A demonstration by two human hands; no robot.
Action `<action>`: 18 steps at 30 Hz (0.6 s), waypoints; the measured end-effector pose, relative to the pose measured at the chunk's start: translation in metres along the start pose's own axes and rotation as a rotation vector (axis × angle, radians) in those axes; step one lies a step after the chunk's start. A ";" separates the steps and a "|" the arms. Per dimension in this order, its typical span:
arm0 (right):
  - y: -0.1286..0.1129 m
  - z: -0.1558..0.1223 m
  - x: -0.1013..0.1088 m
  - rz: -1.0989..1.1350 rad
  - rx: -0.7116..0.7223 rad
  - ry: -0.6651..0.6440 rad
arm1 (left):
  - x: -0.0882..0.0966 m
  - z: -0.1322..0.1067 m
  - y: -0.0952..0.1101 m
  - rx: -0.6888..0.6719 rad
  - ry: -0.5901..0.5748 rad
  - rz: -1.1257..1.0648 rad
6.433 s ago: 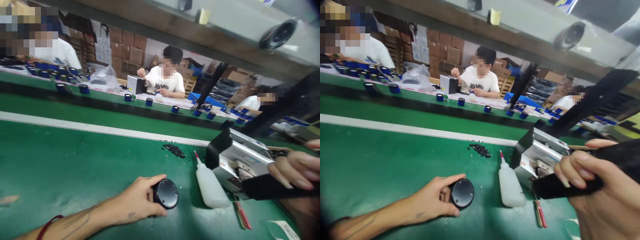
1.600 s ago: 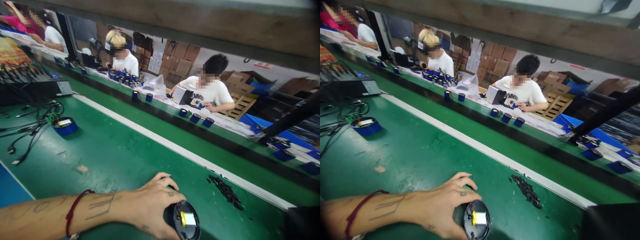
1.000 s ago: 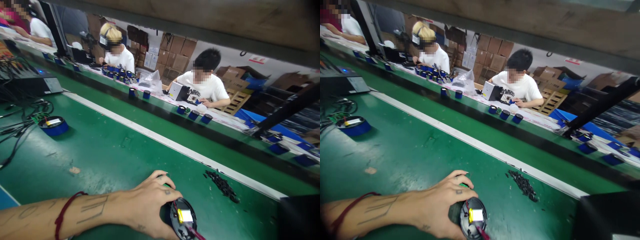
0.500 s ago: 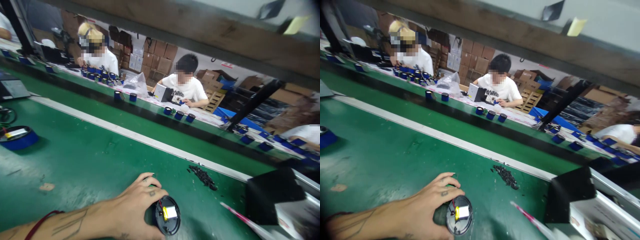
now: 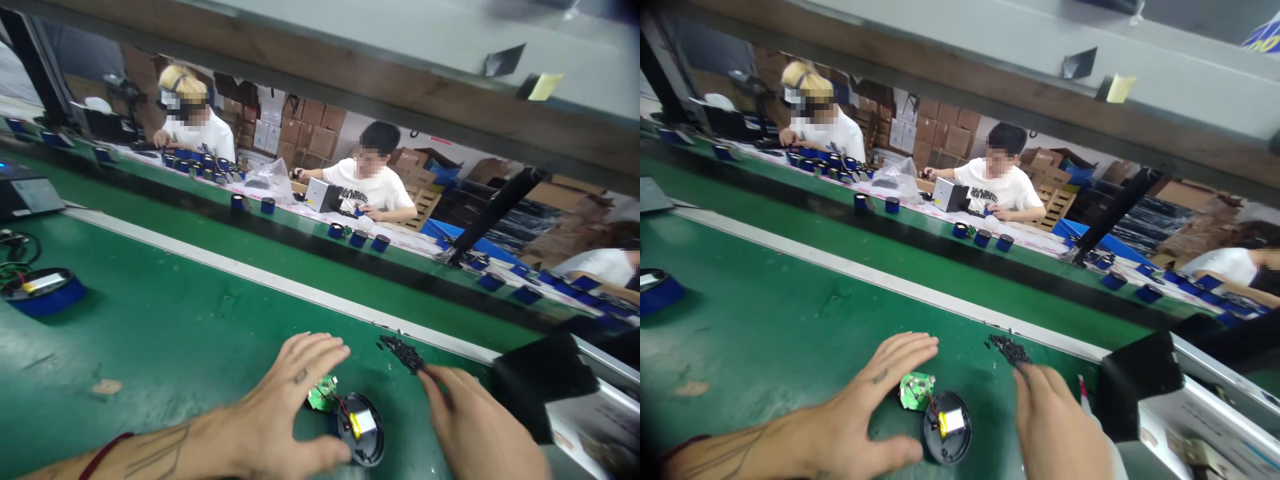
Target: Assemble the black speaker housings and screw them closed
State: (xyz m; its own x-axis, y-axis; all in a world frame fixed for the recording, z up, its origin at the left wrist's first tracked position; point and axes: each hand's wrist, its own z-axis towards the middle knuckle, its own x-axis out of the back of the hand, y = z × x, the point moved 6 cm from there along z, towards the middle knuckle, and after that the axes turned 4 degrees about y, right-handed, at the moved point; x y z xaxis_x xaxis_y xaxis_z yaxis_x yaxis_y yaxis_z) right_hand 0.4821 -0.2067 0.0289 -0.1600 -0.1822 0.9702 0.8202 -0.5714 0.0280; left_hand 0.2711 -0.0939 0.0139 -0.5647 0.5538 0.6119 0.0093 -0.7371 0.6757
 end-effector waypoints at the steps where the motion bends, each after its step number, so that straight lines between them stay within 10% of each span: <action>1: -0.016 0.014 -0.004 -0.004 0.019 -0.040 | 0.008 -0.002 -0.002 0.031 0.070 -0.009; 5: -0.053 0.052 -0.028 -0.021 0.020 -0.167 | 0.027 -0.004 -0.008 0.143 0.241 -0.064; 11: -0.041 0.060 -0.045 0.145 -0.023 -0.163 | 0.024 -0.001 -0.008 0.098 0.335 -0.153; 18: -0.112 0.031 0.026 0.782 0.410 -0.178 | 0.014 0.005 -0.015 0.439 0.249 -0.950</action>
State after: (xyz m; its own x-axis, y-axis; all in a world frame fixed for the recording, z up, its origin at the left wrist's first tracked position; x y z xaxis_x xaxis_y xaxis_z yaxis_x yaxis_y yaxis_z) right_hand 0.4030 -0.1229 0.0583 0.5855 -0.2529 0.7702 0.7961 0.0000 -0.6052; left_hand 0.2676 -0.0731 0.0145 -0.6490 0.6954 -0.3085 -0.2542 0.1841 0.9495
